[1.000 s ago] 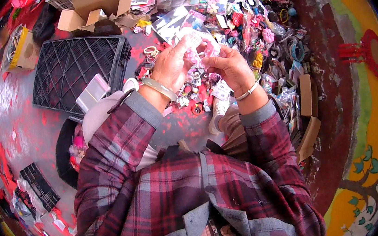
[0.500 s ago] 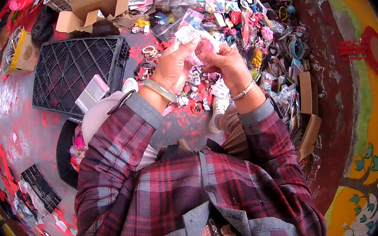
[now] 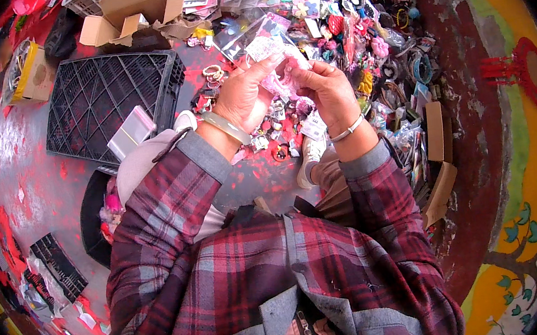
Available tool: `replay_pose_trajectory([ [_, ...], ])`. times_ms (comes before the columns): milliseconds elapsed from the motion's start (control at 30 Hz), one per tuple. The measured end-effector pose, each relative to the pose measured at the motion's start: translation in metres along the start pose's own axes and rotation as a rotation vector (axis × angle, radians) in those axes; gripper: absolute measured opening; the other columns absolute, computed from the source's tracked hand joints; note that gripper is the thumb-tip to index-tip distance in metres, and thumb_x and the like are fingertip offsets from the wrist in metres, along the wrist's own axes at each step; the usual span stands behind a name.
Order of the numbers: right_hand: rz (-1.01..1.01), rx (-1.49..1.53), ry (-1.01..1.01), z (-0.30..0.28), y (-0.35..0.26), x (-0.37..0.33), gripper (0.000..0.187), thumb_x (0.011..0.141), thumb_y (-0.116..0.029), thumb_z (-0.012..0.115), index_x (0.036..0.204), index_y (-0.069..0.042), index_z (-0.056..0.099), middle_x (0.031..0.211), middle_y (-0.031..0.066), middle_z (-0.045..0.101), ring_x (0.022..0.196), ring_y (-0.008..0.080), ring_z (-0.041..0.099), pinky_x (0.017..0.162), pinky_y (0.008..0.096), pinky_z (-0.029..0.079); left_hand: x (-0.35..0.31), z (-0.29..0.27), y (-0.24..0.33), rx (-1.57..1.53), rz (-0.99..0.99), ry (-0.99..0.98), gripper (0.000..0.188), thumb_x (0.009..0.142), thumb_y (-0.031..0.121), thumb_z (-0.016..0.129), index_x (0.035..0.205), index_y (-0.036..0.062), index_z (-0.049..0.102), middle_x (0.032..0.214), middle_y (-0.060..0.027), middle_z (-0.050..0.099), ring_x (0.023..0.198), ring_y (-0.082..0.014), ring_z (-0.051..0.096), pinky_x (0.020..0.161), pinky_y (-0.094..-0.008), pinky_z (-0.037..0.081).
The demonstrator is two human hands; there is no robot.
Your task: The person sits on the floor and sorts through a large pile of small accessories, including hair clips and scrunchies. They pick up items, open small plastic bags, and place the contents into a black crate.
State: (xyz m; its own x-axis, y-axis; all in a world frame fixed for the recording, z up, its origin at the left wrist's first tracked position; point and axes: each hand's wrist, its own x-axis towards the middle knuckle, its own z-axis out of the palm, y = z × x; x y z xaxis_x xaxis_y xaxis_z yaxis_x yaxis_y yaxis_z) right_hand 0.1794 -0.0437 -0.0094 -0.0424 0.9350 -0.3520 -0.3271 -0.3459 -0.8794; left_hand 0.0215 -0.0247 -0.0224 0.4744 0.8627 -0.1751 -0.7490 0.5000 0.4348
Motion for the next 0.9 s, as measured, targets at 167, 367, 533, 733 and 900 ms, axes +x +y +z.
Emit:
replay_pose_trajectory([
  [167,-0.035,-0.010,0.032,0.004,0.003,0.000,0.009,0.077,-0.010,0.065,0.081,-0.004,0.060,0.073,-0.0010,0.059,0.062,0.0068,0.050,0.060,0.0205,0.040,0.001,0.002,-0.003,0.029,0.081,0.016,0.024,0.085,0.006,0.053,0.109,0.0015,0.054,0.105,-0.0079,0.058,0.099,-0.0190,0.055,0.090,-0.0337,0.043],
  [367,-0.081,-0.055,0.037,0.007,0.005,0.000,0.016,0.078,-0.015,0.066,0.089,-0.004,0.060,0.080,-0.0016,0.060,0.071,0.0067,0.053,0.063,0.0206,0.040,0.004,-0.005,-0.002,0.020,0.082,0.027,0.024,0.084,0.005,0.053,0.108,0.0011,0.054,0.104,-0.0080,0.059,0.098,-0.0189,0.056,0.088,-0.0324,0.044],
  [533,-0.122,-0.064,0.044,0.011,0.003,-0.004,0.023,0.082,-0.018,0.062,0.100,-0.004,0.059,0.086,-0.0011,0.061,0.075,0.0061,0.054,0.064,0.0204,0.041,0.003,-0.005,0.000,0.024,0.101,0.053,0.023,0.083,0.003,0.054,0.106,0.0003,0.054,0.102,-0.0089,0.060,0.096,-0.0194,0.057,0.087,-0.0329,0.045],
  [733,-0.115,0.067,-0.039,0.007,0.012,0.000,0.022,0.084,-0.015,0.060,0.102,-0.004,0.059,0.088,0.0009,0.062,0.075,0.0074,0.056,0.066,0.0214,0.043,0.004,-0.007,-0.002,0.012,0.117,0.076,0.027,0.083,0.003,0.054,0.110,-0.0005,0.051,0.103,-0.0100,0.059,0.098,-0.0200,0.056,0.086,-0.0330,0.045],
  [900,-0.047,0.151,-0.079,0.000,0.014,0.003,0.020,0.083,-0.011,0.060,0.101,-0.003,0.058,0.090,0.0036,0.063,0.079,0.0117,0.059,0.070,0.0238,0.046,0.002,-0.004,0.000,0.014,0.092,0.057,0.028,0.084,0.004,0.053,0.111,-0.0005,0.050,0.102,-0.0101,0.059,0.096,-0.0204,0.057,0.085,-0.0333,0.046],
])
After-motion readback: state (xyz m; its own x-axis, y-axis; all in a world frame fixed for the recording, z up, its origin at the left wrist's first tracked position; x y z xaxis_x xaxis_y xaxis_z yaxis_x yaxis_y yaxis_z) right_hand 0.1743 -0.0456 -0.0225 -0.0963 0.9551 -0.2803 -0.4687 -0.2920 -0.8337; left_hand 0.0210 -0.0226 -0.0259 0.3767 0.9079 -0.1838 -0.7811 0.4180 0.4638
